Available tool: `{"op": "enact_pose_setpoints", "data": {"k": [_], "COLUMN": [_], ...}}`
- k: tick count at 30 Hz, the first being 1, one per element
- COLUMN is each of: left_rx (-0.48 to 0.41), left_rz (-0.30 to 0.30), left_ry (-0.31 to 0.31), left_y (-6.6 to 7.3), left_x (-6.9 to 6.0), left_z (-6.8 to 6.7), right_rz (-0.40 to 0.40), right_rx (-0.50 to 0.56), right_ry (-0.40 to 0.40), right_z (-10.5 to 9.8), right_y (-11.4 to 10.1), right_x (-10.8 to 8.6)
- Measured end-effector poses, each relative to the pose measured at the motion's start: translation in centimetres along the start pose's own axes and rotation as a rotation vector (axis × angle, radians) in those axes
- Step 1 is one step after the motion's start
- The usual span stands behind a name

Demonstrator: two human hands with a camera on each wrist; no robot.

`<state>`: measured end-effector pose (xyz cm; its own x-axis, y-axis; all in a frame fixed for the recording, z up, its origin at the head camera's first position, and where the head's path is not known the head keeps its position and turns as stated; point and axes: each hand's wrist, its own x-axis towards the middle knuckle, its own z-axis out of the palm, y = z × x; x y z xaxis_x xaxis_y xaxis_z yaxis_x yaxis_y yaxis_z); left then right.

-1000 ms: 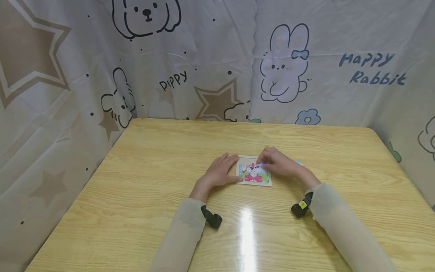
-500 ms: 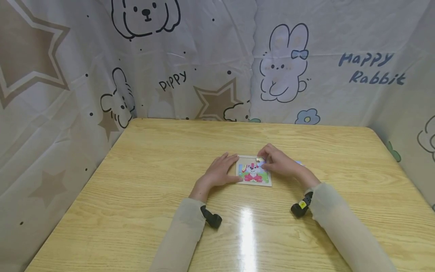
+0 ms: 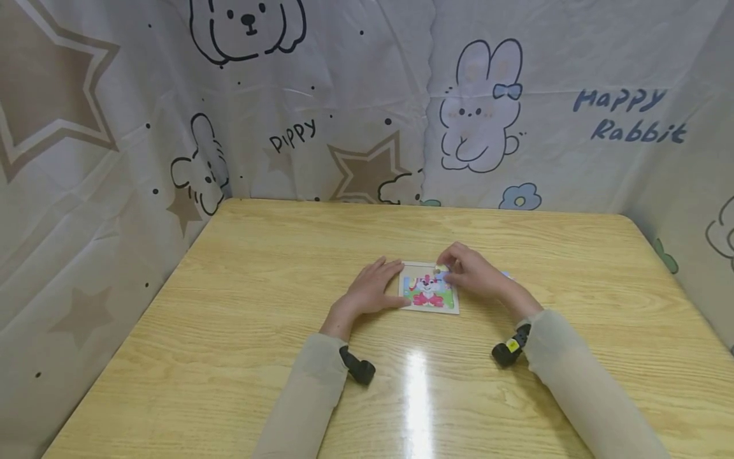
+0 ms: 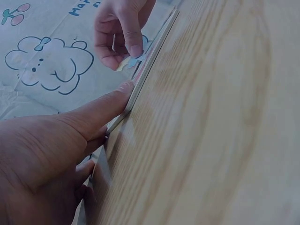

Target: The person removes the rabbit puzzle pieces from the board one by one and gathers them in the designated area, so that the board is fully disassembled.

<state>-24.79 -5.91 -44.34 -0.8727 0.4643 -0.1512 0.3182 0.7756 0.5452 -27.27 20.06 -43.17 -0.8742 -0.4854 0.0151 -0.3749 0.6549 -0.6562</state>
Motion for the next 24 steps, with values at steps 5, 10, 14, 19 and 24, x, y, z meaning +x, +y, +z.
{"op": "enact_pose_setpoints", "data": {"k": [5, 10, 14, 19, 24], "left_rx": [-0.002, -0.004, 0.004, 0.012, 0.014], "left_rz": [-0.001, -0.005, -0.001, -0.004, -0.004], "left_ry": [0.001, -0.004, -0.008, -0.012, -0.007], "left_y": [0.08, 0.16, 0.16, 0.15, 0.17], "left_x": [0.06, 0.08, 0.09, 0.03, -0.08], "left_z": [-0.06, -0.10, -0.09, -0.09, -0.11], "right_rz": [-0.003, 0.007, 0.042, 0.080, 0.083], "right_rx": [0.026, 0.047, 0.066, 0.089, 0.107], "right_ry": [0.002, 0.003, 0.015, 0.036, 0.043], "right_z": [-0.13, -0.30, -0.36, -0.56, -0.95], "right_y": [0.08, 0.11, 0.30, 0.54, 0.90], "right_x": [0.03, -0.01, -0.03, -0.39, -0.94]}}
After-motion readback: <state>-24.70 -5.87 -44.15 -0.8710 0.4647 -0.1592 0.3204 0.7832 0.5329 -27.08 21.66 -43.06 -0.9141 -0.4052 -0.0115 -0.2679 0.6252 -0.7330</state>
